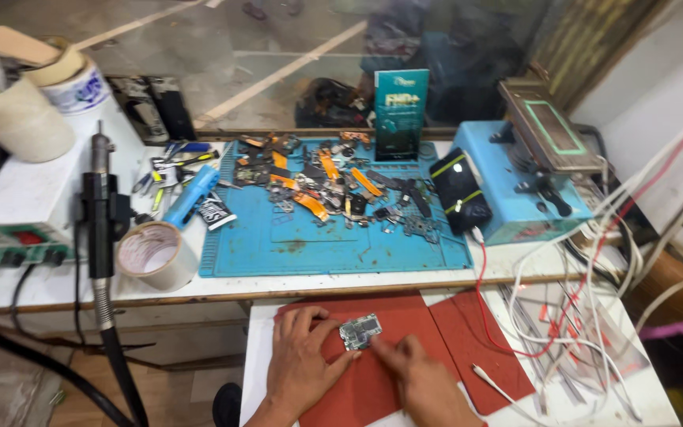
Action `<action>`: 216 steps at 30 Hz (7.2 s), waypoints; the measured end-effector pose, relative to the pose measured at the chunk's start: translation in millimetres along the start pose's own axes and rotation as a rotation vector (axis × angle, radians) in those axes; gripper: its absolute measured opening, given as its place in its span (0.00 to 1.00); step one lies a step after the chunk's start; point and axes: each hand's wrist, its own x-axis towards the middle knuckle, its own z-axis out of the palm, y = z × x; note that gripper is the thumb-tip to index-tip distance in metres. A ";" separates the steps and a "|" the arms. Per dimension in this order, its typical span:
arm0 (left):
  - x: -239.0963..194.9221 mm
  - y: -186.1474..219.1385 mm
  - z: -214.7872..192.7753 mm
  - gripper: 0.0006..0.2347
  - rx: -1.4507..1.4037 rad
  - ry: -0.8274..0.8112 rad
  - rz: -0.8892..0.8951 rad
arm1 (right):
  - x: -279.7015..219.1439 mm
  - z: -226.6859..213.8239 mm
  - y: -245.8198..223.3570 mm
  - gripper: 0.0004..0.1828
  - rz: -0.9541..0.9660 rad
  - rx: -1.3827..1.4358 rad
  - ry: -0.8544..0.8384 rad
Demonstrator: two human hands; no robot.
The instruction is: The person uses a small brush to clean a green circuit board placed on a red mat. They then use a hot air gun to apply heat to the board, likely for soldering or desoldering components. The workspace is cluttered with various electronic parts and tools.
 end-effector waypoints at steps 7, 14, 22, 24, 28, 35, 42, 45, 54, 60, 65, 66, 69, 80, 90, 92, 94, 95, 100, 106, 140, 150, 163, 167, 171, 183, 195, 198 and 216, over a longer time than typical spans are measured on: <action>-0.6 -0.9 0.6 0.20 -0.003 -0.004 0.002 | 4.2 -5.3 -3.2 0.40 0.025 0.001 0.076; -2.0 -6.1 3.2 0.21 0.021 0.017 0.036 | -2.7 -4.4 -12.4 0.40 0.013 0.021 -0.008; -1.1 -2.3 -1.9 0.20 0.024 -0.003 0.019 | -0.9 -12.6 -19.4 0.35 -0.026 0.061 0.012; -0.3 -1.5 -2.0 0.20 0.042 0.008 0.041 | -4.3 -15.2 -24.1 0.37 -0.005 0.057 -0.095; -1.1 -3.7 3.0 0.20 0.039 0.026 0.038 | 0.0 -16.8 -18.7 0.30 -0.011 0.043 0.078; -0.2 -5.4 5.4 0.21 0.034 0.052 0.076 | -5.1 -17.0 -17.5 0.33 -0.025 0.130 0.114; -1.2 -5.9 6.0 0.21 0.042 0.052 0.060 | -2.4 -18.2 -25.2 0.36 -0.014 0.061 0.070; -1.5 -5.5 4.7 0.20 0.064 0.039 0.075 | -9.3 -16.8 -28.3 0.38 -0.111 0.065 -0.043; -2.2 -7.2 7.6 0.21 0.032 0.024 0.044 | 0.4 -11.4 -14.3 0.31 -0.059 0.056 0.172; -1.9 -5.8 5.6 0.20 0.061 0.034 0.067 | -6.3 -11.2 -17.8 0.36 -0.075 -0.031 0.048; -8.4 -13.3 11.7 0.21 0.049 0.037 0.076 | -9.1 -7.6 -18.9 0.33 -0.113 -0.034 0.092; -6.7 -13.8 12.5 0.21 0.048 0.036 0.093 | -11.1 -8.3 -19.8 0.33 -0.110 -0.032 0.053; -5.8 -15.1 13.1 0.21 0.036 0.030 0.087 | -0.6 -12.3 -14.1 0.29 -0.013 -0.037 0.192; -5.3 -15.2 9.1 0.21 0.038 0.013 0.080 | -5.0 -13.9 -19.8 0.33 -0.088 0.003 0.121; -5.6 -21.5 11.5 0.25 -0.043 0.039 0.078 | 6.9 -4.5 -34.2 0.35 -0.070 -0.031 0.087; -6.8 -20.4 12.5 0.25 -0.045 0.033 0.067 | -3.6 -8.2 -34.5 0.36 -0.050 -0.068 0.006; -3.8 -21.1 11.5 0.25 -0.049 0.034 0.070 | -13.9 -11.6 -33.7 0.37 -0.040 -0.049 0.007; -3.4 -20.6 11.0 0.25 -0.054 0.036 0.077 | -20.2 -15.4 -31.1 0.37 -0.038 -0.012 0.045; -2.2 -19.2 8.2 0.23 -0.014 0.030 0.094 | -8.3 -5.2 -30.0 0.35 -0.037 0.008 0.147; -5.5 -16.5 9.6 0.22 -0.013 0.024 0.070 | -2.6 -13.0 -21.9 0.34 -0.033 -0.056 0.139; -6.6 -16.4 12.6 0.20 0.023 0.014 0.076 | -4.3 -22.3 -13.0 0.33 -0.043 -0.089 0.169; -5.9 -17.0 11.5 0.20 0.015 0.026 0.082 | -11.4 -12.8 -17.2 0.33 -0.093 -0.028 0.120; -5.9 -15.2 15.4 0.21 0.016 0.020 0.075 | -9.7 -11.2 -21.4 0.32 -0.098 -0.028 0.134; -5.0 -15.9 10.9 0.22 0.018 0.017 0.060 | -3.1 -16.5 -21.9 0.33 -0.069 -0.027 0.099; -6.6 -16.8 12.4 0.23 -0.013 0.007 0.040 | -5.7 -17.8 -15.6 0.32 -0.141 -0.010 0.167; -9.4 -15.9 -19.2 0.25 -0.076 0.156 0.167 | -14.5 -26.5 43.6 0.20 0.018 -0.171 0.450; 12.4 -172.0 -171.4 0.19 0.309 0.619 -0.330 | -33.8 -16.7 108.6 0.16 -0.037 -0.058 0.727; 26.7 -199.8 -174.3 0.18 -0.175 0.552 -0.517 | -32.8 -16.3 91.1 0.17 -0.036 0.014 0.719; 10.2 39.4 -99.6 0.18 0.458 0.011 0.623 | -5.0 -76.9 -36.1 0.36 -0.461 -0.072 0.478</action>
